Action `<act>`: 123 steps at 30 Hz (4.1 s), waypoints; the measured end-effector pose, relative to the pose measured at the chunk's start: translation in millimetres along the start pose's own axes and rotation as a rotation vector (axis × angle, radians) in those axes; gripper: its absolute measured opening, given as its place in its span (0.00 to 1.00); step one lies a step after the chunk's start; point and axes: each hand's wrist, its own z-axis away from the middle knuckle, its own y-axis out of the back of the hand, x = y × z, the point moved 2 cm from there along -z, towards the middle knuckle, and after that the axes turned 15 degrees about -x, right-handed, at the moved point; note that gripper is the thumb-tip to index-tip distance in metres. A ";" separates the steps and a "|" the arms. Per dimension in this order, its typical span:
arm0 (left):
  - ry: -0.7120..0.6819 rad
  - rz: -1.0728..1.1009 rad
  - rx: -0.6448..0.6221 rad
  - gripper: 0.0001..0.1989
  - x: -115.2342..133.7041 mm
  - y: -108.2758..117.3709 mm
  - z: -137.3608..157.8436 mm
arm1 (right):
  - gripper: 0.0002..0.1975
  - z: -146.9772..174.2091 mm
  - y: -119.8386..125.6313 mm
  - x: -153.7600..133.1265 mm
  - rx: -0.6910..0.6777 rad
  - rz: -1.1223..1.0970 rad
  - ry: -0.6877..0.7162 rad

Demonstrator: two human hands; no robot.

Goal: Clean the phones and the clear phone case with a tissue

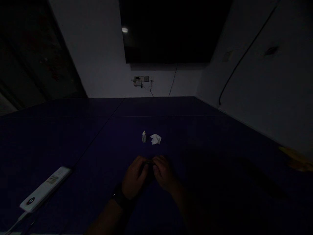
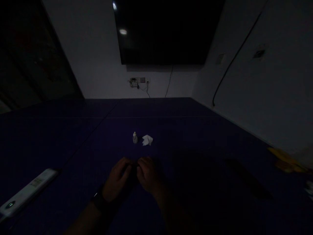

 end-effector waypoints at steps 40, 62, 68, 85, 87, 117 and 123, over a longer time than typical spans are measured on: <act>-0.293 -0.449 -0.115 0.17 3.1 -17.2 35.9 | 0.12 47.9 -15.5 -26.2 -0.087 -0.057 0.108; -0.041 0.168 -0.277 0.19 10.1 -5.1 49.3 | 0.25 32.3 -3.3 -43.5 -0.277 -0.283 0.031; 0.005 0.203 -0.322 0.17 8.6 -2.2 49.1 | 0.23 30.8 -0.2 -42.6 -0.335 -0.309 -0.027; 0.148 0.074 -0.151 0.15 21.8 -16.8 41.1 | 0.29 73.4 -41.1 -48.4 0.297 0.322 0.053; 0.167 0.065 -0.131 0.14 22.6 -18.7 40.2 | 0.27 73.3 -45.6 -48.7 0.315 0.316 0.018; 0.042 0.070 -0.260 0.12 21.3 -6.0 21.7 | 0.37 78.6 -30.8 -14.8 0.194 -0.047 -0.123; -0.086 0.423 -0.394 0.15 -2.2 -3.0 11.7 | 0.28 64.5 -29.4 6.4 0.548 -0.664 -0.294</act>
